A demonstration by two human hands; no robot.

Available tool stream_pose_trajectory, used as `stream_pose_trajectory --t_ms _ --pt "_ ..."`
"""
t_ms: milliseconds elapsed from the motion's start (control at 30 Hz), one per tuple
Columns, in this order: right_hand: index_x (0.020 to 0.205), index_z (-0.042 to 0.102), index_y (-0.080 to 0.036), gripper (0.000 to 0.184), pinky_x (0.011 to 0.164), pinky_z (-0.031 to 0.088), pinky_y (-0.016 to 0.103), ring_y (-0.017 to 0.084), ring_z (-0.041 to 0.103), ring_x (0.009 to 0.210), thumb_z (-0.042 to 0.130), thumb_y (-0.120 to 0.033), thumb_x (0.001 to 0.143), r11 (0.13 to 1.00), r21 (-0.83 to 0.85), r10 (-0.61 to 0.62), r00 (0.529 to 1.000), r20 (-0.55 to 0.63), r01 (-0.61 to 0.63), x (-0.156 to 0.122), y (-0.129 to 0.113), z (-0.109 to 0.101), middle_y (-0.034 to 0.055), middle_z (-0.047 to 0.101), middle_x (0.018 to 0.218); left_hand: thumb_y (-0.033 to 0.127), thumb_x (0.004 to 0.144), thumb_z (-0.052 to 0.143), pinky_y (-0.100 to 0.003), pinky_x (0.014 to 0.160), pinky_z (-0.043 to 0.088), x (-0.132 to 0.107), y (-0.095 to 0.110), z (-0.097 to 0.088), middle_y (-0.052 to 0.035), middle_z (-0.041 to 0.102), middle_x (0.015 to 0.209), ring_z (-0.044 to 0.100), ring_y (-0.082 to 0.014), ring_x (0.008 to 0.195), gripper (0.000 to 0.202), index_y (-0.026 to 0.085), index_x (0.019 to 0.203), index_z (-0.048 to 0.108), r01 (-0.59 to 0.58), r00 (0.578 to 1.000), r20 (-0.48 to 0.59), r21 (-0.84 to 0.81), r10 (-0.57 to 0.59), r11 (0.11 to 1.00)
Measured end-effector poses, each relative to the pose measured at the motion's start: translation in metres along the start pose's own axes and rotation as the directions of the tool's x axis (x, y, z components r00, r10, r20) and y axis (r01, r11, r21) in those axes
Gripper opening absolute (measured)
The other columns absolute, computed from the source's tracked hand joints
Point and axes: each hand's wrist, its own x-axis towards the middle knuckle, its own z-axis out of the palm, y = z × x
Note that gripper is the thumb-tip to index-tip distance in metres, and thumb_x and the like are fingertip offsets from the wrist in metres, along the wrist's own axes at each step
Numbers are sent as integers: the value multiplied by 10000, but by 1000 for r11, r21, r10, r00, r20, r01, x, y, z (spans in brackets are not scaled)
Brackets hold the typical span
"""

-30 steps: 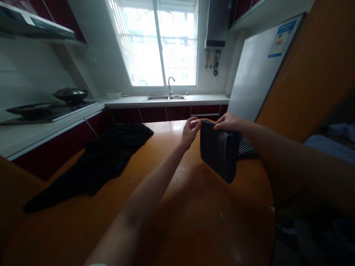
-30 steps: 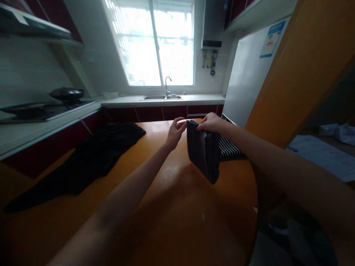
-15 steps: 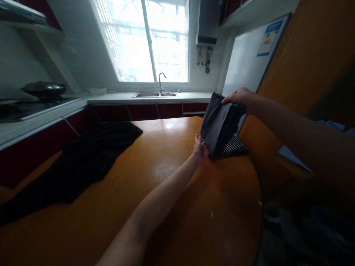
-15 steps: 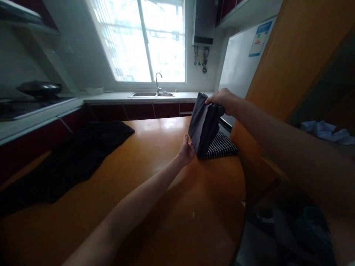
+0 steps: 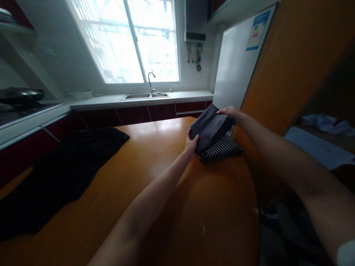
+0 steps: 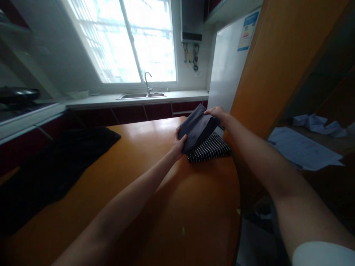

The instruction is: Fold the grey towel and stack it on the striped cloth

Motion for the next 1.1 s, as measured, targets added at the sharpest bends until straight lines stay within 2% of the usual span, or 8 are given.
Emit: stream_pose_trajectory --t_ms 133,367,500,633,767,933,1033,1100 --pt "713 633 -134 147 517 489 231 120 553 491 763 -193 747 985 120 125 992 -34 -121 23 34 -7 -5 612 563 239 865 671 -367 889 586 20 -13 5 -75 548 1402 648 -201 1107 717 314 1496 339 14 1000 7 130 -16 991" --pt "742 651 -134 123 571 530 251 138 593 534 739 -217 766 969 152 200 979 -27 -194 55 78 -29 12 647 589 185 810 714 -379 986 522 36 -38 29 -80 581 1336 625 -218 1144 769 305 1481 358 8 999 34 334 -21 943" --pt "712 655 -146 131 558 534 253 149 605 542 745 -227 760 964 120 238 971 19 -239 56 112 -23 26 662 596 135 766 735 -397 1079 434 30 -46 23 -109 529 1358 579 -255 1201 768 275 1453 423 20 1000 -28 561 -5 828" --pt "664 645 -163 168 604 554 257 150 629 568 752 -255 755 967 70 242 968 63 -246 48 141 -16 26 684 620 123 768 727 -398 1092 409 23 -44 13 -139 479 1368 567 -277 1211 778 252 1470 418 47 999 -34 655 -33 754" --pt "701 677 -148 130 603 549 254 152 641 584 764 -240 726 976 -44 216 972 95 -213 41 155 -20 39 707 656 145 772 728 -399 1134 358 19 -43 12 -138 458 1379 530 -296 1272 759 254 1465 438 22 999 21 688 -50 725" --pt "760 727 -125 124 637 543 264 183 672 664 764 -240 730 945 -294 176 980 96 -141 41 160 -27 70 727 710 243 789 740 -405 1142 346 14 -42 11 -179 443 1395 527 -327 1288 753 206 1475 432 29 996 34 769 -86 639" --pt "813 752 -115 169 779 548 327 259 703 850 784 -251 718 879 -470 134 988 75 -83 44 155 -26 129 747 839 333 783 755 -496 1117 357 14 -32 11 -245 337 1500 511 -412 1288 751 166 1449 452 14 996 31 857 -79 516" --pt "934 759 -88 259 931 500 391 331 659 1066 772 -266 746 819 -572 77 996 52 -33 48 149 -17 211 727 1033 383 802 728 -584 1105 327 18 -25 16 -254 208 1587 403 -484 1354 705 163 1420 472 -69 997 73 918 5 390"
